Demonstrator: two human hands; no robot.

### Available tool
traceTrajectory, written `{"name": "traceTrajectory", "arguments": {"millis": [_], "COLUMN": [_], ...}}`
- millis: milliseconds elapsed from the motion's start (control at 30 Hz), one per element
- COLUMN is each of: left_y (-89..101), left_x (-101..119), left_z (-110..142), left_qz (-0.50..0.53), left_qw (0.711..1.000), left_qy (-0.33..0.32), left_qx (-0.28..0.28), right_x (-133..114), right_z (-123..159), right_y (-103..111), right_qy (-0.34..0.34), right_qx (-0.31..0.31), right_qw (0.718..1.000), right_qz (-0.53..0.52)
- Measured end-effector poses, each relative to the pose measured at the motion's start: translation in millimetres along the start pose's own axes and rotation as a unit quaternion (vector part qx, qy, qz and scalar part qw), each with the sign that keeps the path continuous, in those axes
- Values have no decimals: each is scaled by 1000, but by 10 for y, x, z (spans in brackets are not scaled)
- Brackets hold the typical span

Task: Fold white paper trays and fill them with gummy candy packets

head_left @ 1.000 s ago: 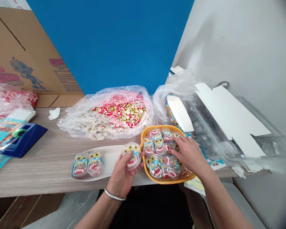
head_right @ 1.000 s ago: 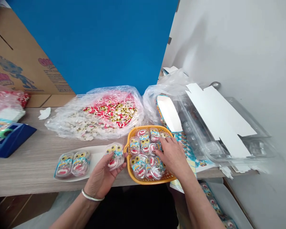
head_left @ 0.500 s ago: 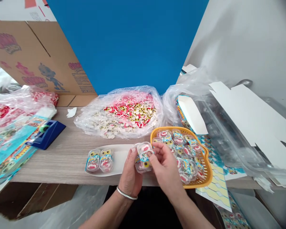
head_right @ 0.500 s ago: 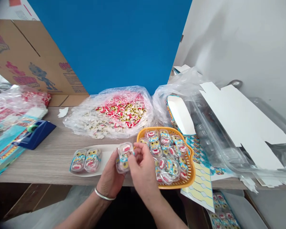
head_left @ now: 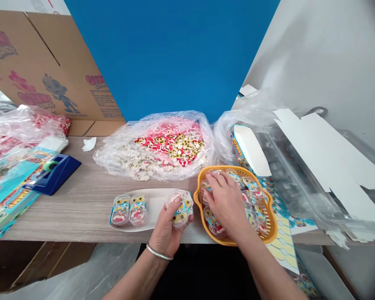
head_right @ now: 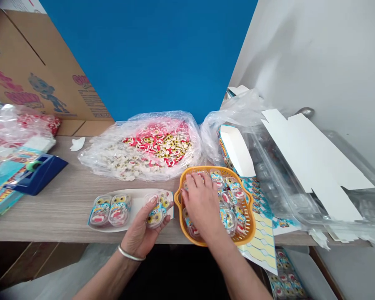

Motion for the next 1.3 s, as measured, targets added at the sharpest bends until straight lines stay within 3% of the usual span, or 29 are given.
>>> {"name": "traceTrajectory", "arguments": {"millis": [100,233,400,467,533,600,633,800,933,1100,1167,1300], "left_y": [7,-11,3,7,3,-2,-3,1,-3,6,11,7], "left_x": [30,52,72,62,39,13,3,15,83,158,171,162], "left_z": [1,-9,-53,-67,-72,-69,-64,-28,15,58,65,59], "left_qz": [-10,-13,-14,-16,-4,23,38,79,98,110,110,118], "left_qw": [1000,1000,1000,1000,1000,998,996,990,987,986,987,987], "left_qy": [-3,2,-7,-13,-25,-44,-51,-81,-107,-112,-104,-111], "left_qx": [-4,8,25,17,-13,-47,-59,-83,-72,-57,-49,-20], "right_x": [180,224,269,201,31,-198,-309,-634,-694,-739,-755,-796], "right_z": [-124,-182,-215,-198,-152,-85,-52,60,68,65,89,153], "right_y": [-100,-162,9,108,163,158,135,-56,-142,-161,-188,-261], "right_qy": [69,114,2,-41,-61,-74,-82,-85,-66,-1,-16,-127], "right_qx": [-55,-78,-36,-34,-88,-139,-138,-36,-16,-38,-33,-40], "right_qw": [994,989,989,959,903,856,853,902,902,899,908,912], "right_qz": [60,50,-142,-278,-416,-493,-496,-422,-427,-437,-416,-388]}}
Point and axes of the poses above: each hand's wrist, its own z-axis away from the middle knuckle, its own y-axis out of the back of the hand, x = y × z, the point moved 1 cm from there along -z, towards the middle knuckle, and after that the axes turned 13 degrees about z, right-handed, at the moved point
